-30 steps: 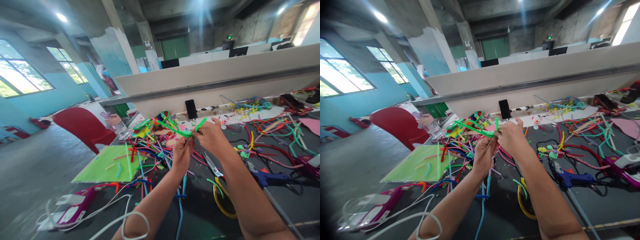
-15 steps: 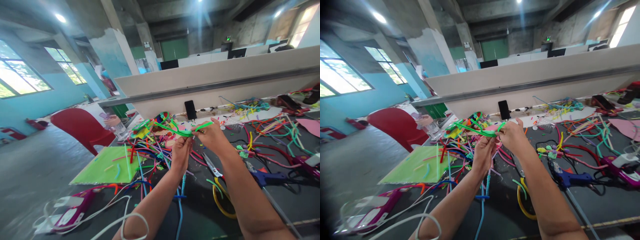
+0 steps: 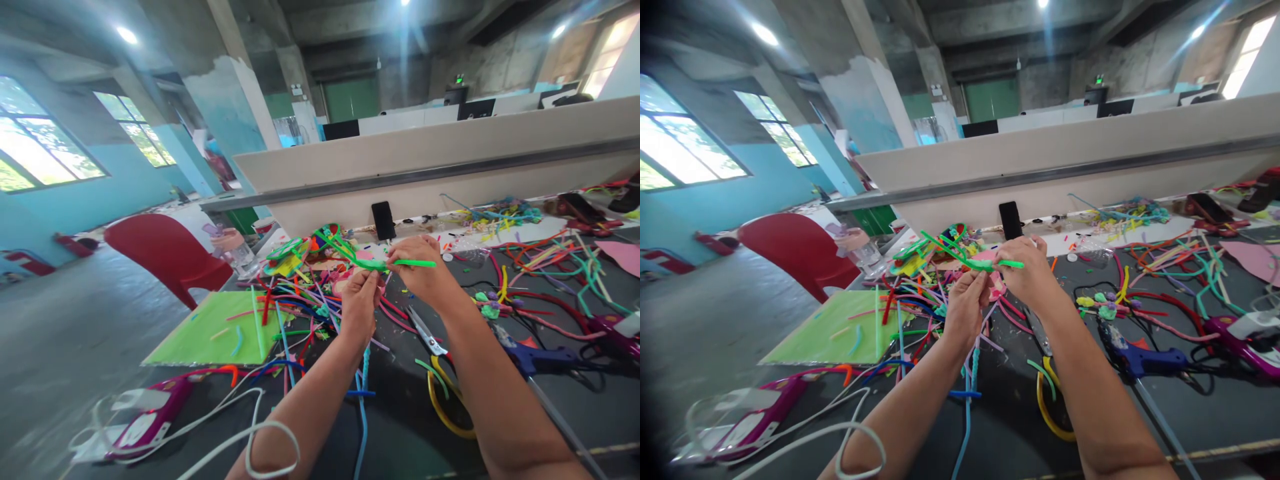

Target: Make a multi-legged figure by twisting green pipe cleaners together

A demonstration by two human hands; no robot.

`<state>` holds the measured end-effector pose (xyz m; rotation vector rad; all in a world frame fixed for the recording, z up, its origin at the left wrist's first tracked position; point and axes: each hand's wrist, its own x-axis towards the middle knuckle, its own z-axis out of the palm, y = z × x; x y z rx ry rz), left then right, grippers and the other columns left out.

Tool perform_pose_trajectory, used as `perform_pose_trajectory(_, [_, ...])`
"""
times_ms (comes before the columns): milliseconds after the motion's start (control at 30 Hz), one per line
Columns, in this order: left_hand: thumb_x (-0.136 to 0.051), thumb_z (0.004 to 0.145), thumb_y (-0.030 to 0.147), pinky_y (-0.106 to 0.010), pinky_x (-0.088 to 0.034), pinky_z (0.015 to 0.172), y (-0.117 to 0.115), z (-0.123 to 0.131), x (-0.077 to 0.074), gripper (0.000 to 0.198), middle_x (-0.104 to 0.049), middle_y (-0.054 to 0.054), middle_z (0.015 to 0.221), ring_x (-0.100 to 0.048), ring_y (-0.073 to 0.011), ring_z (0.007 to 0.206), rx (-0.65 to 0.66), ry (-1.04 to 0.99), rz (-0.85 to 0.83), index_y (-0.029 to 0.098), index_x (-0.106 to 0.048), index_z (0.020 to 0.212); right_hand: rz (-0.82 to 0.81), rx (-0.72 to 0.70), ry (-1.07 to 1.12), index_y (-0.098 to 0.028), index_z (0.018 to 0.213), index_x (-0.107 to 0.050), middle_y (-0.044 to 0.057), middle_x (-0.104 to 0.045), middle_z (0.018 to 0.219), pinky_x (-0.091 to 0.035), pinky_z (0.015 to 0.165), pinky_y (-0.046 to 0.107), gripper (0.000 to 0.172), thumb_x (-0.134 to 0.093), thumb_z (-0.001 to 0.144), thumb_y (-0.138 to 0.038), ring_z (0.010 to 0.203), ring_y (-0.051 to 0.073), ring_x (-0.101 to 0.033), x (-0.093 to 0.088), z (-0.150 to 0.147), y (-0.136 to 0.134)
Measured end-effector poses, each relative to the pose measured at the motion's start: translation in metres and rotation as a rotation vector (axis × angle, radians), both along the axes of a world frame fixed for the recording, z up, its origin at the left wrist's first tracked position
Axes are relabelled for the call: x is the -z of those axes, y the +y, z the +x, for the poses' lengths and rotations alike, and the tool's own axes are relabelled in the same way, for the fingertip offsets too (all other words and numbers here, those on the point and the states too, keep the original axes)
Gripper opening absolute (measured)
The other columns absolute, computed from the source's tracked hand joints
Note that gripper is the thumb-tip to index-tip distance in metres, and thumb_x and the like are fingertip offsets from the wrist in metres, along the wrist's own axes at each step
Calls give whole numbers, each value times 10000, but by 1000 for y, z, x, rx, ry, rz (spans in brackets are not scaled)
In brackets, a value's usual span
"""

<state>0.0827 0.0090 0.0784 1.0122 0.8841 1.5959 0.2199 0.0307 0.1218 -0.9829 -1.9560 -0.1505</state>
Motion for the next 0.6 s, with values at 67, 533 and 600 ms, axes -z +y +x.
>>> perform_pose_trajectory(67, [-708,707,372,-161,-204,402,-1,0,-1,297,-495,46,547,-327,-20,419,-3,-37,-7,137,-536,649,-7,27,23,-221,708,-654,16,-719,858,-246,1005,439,110,-625,796,-162,924,212,-622,2,0,0])
perform_pose_trajectory(533, [-761,659,354,-160,-151,363,-1,0,-4,344,-416,75,493,-264,-11,371,77,-137,-58,146,-487,655,-190,-41,101,-191,737,-631,52,-704,809,-428,792,323,46,-632,779,-173,786,184,-635,4,0,5])
perform_pose_trajectory(600, [-768,651,356,-161,-160,359,-1,0,-4,357,-396,79,480,-267,-12,366,65,-129,-62,147,-479,636,-227,-63,127,-189,745,-635,55,-699,804,-435,707,281,37,-629,774,-167,764,175,-626,4,0,3])
